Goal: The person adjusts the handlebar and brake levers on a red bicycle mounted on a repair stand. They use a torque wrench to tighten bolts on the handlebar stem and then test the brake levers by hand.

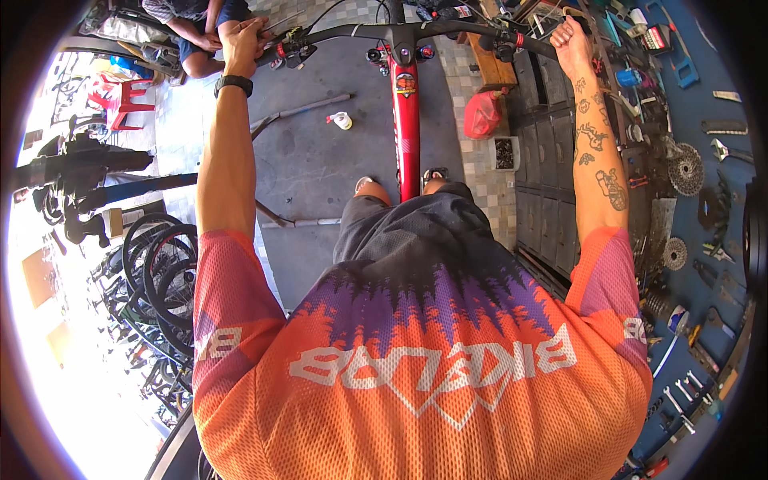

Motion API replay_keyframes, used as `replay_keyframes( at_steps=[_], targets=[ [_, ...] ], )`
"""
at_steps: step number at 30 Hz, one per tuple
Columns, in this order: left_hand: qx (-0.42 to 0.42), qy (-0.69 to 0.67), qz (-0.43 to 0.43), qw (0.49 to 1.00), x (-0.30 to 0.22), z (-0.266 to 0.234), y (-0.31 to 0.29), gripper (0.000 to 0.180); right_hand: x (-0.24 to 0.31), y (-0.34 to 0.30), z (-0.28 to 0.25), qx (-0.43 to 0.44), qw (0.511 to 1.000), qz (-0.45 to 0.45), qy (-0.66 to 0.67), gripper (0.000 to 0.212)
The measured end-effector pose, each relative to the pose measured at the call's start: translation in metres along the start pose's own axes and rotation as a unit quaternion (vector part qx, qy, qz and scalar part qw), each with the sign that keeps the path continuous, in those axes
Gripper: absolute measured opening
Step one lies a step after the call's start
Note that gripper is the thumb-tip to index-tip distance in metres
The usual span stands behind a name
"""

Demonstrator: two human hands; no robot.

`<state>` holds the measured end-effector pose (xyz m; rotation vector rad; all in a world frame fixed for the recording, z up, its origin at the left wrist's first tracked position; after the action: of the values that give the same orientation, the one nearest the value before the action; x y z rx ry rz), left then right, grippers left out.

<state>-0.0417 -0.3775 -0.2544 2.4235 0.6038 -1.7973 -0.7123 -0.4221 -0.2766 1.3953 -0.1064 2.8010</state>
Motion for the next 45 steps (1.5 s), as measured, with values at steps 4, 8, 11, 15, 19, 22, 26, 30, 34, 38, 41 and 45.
replay_keyframes(
  at_steps=[4,8,11,15,19,22,26,30,34,38,41,45],
  targets=[
    [0.02,-0.009,0.004,1.0,0.001,0.0,0.004,0.025,-0.003,0.006,-0.007,-0.006,1.0,0.009,-0.012,0.04],
    [0.016,0.0,0.005,1.0,0.0,0.0,0.004,0.026,-0.002,0.004,-0.004,-0.009,0.999,-0.005,-0.043,0.041],
    [0.012,0.007,0.006,1.0,0.001,0.0,0.002,0.025,-0.002,0.002,-0.001,-0.011,0.998,-0.01,-0.059,0.041],
    [0.023,0.007,-0.018,1.0,0.001,0.0,0.005,0.025,-0.003,0.002,0.003,-0.012,0.997,0.002,-0.072,0.04],
    [0.067,-0.071,0.024,0.995,-0.01,-0.003,0.014,0.026,-0.004,0.001,0.006,0.002,0.997,-0.004,-0.082,0.04],
    [0.016,-0.131,0.023,0.991,-0.012,-0.005,0.018,0.026,-0.005,-0.001,0.007,0.009,0.997,-0.002,-0.082,0.04],
    [-0.007,-0.119,-0.046,0.992,0.001,0.004,0.013,0.019,-0.004,0.0,0.009,0.007,0.996,-0.018,-0.091,0.041],
    [0.006,-0.121,-0.029,0.992,0.003,0.006,0.011,0.021,-0.006,0.001,0.01,0.001,0.996,-0.01,-0.088,0.042],
    [0.013,-0.133,-0.007,0.991,0.001,0.005,0.011,0.021,-0.007,-0.001,0.013,-0.002,0.996,-0.005,-0.087,0.042],
    [-0.001,-0.126,-0.008,0.992,0.003,0.005,0.009,0.021,0.001,0.005,0.017,-0.018,0.997,-0.025,-0.065,0.042],
    [0.031,-0.117,0.015,0.993,0.002,0.006,0.008,0.023,0.005,0.012,0.019,0.011,0.998,-0.052,0.044,0.042],
    [0.01,-0.124,0.013,0.992,0.001,0.006,0.006,0.024,-0.008,0.014,0.009,0.002,1.0,-0.014,0.002,0.04]
  ],
)
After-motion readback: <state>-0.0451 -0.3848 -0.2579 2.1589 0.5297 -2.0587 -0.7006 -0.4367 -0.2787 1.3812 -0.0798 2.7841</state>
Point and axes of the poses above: each hand's wrist, its own y-axis towards the middle knuckle, its own z-axis out of the palm, x = y × z, the point moved 4 cm from there along y, towards the middle knuckle, and after that the axes turned 11 degrees about y, right-handed, at the moved point
